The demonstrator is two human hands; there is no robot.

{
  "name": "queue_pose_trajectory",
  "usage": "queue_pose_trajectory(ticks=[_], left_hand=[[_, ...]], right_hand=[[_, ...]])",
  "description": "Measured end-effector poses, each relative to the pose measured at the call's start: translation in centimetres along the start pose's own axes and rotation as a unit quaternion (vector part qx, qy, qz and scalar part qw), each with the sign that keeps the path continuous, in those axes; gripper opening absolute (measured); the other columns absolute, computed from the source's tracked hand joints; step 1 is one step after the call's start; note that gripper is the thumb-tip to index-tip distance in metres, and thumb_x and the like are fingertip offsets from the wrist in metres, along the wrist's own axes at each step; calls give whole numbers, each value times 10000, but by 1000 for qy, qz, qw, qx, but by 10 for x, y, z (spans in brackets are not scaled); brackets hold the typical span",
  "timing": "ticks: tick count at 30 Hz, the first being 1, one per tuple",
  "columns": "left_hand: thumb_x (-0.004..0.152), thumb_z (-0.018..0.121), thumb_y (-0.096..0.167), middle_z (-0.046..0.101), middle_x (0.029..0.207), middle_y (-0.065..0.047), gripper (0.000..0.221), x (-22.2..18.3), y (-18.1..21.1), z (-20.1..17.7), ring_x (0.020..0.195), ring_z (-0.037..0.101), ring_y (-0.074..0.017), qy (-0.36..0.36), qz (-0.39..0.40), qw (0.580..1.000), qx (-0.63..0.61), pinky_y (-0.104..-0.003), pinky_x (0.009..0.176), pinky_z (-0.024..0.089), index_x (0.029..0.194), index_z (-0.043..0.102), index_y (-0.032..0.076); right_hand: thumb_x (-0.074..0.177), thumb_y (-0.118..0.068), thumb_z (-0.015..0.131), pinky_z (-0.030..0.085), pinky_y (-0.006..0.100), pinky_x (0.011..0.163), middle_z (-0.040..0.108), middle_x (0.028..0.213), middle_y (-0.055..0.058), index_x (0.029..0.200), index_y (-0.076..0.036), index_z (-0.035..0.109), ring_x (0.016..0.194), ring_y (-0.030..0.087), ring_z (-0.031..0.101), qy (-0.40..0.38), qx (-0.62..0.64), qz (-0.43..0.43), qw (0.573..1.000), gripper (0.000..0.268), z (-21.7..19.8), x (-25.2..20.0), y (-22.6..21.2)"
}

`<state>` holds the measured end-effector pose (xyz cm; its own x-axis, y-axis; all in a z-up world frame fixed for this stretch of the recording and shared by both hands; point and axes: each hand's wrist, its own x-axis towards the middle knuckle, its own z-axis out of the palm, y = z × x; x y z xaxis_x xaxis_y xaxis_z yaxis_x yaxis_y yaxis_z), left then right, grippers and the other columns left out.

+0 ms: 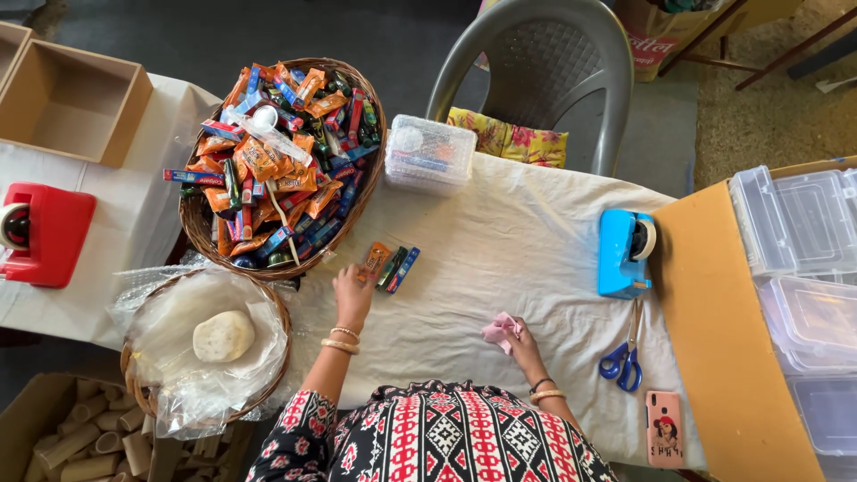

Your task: The person places wrapped candy bars from a basket into a small clear plastic container, closes its lid, and wraps the container with bubble wrap, securing it with tape from a desk tape dispenser. They repeat the packing with additional candy bars and handle stacked plastic containers on the table.

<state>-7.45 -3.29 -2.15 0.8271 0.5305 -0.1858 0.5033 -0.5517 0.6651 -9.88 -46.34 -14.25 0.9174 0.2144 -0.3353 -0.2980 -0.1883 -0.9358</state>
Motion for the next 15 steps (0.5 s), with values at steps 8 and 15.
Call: queue_pose_trajectory(ticks=[8, 15], left_hand=[[862, 764, 145, 632, 1159, -148, 234, 50, 8, -90, 1135, 543, -345, 89, 74, 990, 84, -449, 983, 495, 1086, 703, 110], [835, 772, 245, 557, 1200, -237, 461, 77, -47, -114, 1067, 574, -463, -28, 7, 955, 295, -514, 865, 537, 1217, 611, 45]], right_hand=[[1019, -213, 579, 473, 197, 653, 693, 1130, -9, 1309, -106, 573, 900, 49, 583, -18, 19, 46, 999, 309, -1, 3, -1], [1012, -217, 623, 417, 220, 564, 674, 1063, 2, 1321, -122, 567, 763, 82, 512, 2, 23, 92, 995, 328, 1, 4, 13]])
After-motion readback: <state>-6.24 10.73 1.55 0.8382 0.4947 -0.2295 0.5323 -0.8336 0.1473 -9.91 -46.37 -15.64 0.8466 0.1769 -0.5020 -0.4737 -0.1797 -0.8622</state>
